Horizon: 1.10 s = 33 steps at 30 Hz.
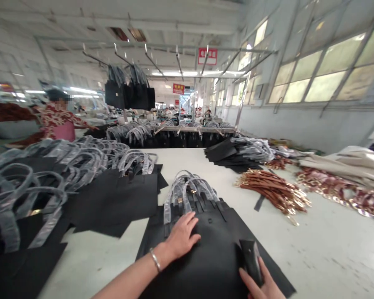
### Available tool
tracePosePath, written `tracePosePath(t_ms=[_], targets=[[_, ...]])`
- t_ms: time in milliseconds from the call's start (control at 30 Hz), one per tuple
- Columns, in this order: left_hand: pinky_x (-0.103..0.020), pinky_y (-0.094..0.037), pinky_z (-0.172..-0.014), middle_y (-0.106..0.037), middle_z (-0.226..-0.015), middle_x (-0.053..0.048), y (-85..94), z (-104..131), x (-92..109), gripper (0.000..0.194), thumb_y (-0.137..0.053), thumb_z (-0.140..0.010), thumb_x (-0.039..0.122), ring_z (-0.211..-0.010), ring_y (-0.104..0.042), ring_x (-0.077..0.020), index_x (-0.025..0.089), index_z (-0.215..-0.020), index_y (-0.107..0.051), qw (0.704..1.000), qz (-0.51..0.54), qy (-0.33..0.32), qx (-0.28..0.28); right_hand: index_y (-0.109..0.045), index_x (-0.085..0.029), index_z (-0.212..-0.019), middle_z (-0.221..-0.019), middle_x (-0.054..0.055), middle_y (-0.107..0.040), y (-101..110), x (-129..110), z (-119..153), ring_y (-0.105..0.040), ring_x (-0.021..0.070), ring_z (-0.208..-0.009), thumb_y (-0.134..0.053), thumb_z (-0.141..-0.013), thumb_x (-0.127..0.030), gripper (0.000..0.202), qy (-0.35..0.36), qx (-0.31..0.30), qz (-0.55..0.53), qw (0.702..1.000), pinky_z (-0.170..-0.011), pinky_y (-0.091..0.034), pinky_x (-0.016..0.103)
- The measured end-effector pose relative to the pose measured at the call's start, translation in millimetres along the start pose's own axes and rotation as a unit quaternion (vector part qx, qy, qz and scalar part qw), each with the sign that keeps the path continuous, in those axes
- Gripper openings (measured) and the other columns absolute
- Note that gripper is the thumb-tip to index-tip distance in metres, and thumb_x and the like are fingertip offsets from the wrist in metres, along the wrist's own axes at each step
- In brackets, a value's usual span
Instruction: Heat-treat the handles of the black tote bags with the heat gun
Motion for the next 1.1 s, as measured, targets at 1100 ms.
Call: tracePosePath(t_ms=[1100], targets=[[-0.046, -0.014, -0.117, -0.035, -0.149, -0.009, -10.8, 163, 85, 0.055, -0.046, -0.089, 0.05, -0.139, -0.026, -0.0265, 0.022, -0.137, -0.044, 0.994, 0.077, -0.051, -0.062, -0.053, -0.021, -0.101, -0.064, -0.006, -0.055, -45, -116, 64, -0.057, 0.0097, -0.039, -0.057, -0.083, -0.048, 0.033, 0.094, -0.272, -0.017, 0.958, -0.034, -0.044, 0.017]])
Point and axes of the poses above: each hand's wrist, its own z-axis away from the middle knuckle, its own y-axis out of the back of the hand, x = y × z, the point moved 7 cm from there along -z, towards the middle knuckle
